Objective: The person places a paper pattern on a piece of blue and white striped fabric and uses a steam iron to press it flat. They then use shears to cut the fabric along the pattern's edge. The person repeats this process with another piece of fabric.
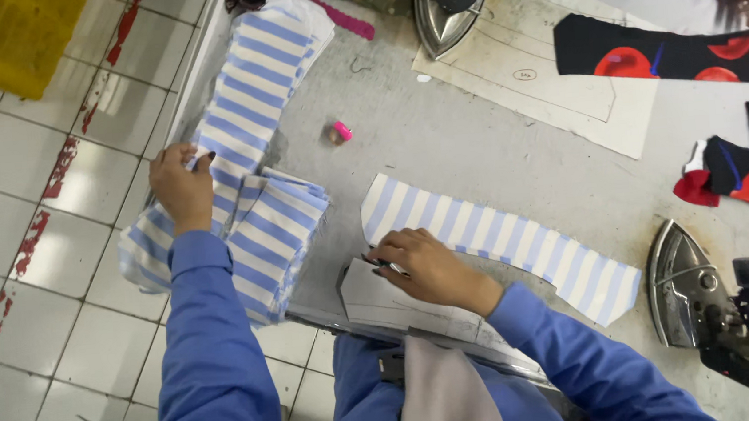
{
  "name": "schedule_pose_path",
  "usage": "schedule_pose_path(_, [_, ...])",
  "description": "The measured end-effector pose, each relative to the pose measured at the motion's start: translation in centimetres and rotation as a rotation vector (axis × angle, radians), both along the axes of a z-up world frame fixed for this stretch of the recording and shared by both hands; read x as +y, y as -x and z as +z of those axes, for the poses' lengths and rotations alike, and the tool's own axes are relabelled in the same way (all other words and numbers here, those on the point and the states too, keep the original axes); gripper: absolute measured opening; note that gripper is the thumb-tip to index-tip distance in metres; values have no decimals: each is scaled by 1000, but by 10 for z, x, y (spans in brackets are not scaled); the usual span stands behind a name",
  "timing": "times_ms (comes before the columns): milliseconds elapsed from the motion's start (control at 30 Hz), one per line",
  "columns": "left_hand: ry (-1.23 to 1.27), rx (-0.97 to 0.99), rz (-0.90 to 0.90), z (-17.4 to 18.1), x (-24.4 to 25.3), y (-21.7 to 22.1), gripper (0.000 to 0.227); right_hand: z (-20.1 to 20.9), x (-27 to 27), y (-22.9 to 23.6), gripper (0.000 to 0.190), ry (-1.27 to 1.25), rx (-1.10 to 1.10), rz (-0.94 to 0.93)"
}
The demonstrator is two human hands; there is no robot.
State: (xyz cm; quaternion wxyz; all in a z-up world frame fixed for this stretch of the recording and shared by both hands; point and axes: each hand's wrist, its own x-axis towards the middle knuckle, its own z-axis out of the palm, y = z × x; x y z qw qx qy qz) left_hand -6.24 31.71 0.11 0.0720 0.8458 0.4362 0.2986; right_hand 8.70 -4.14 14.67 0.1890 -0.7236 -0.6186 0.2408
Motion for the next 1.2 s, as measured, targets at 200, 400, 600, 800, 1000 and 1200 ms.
schedule_pose_path(200, [-16, -115, 12, 9, -11, 5, 36, 1, 17, 26, 23, -79, 105, 64])
schedule_pose_path(400, [500, 99, 106, 50, -25, 2, 36, -25, -6, 15, 23, -80, 208, 5])
schedule_pose_path(600, [959, 312, 104, 144, -49, -32, 34, -37, -22, 0, 19, -88, 313, -21])
schedule_pose_path(800, [1106, 201, 18, 194, -84, -58, 43, -28, -6, -12, 21, -38, 508, -141])
schedule_pose_path(1000, [1189, -543, -414, 185, -123, -54, 42, -1, 55, -14, 86, -294, 609, -314])
schedule_pose_path(1200, [1304, -814, -542, 165, -135, -65, 42, -17, 89, -32, 33, -514, 568, -325])
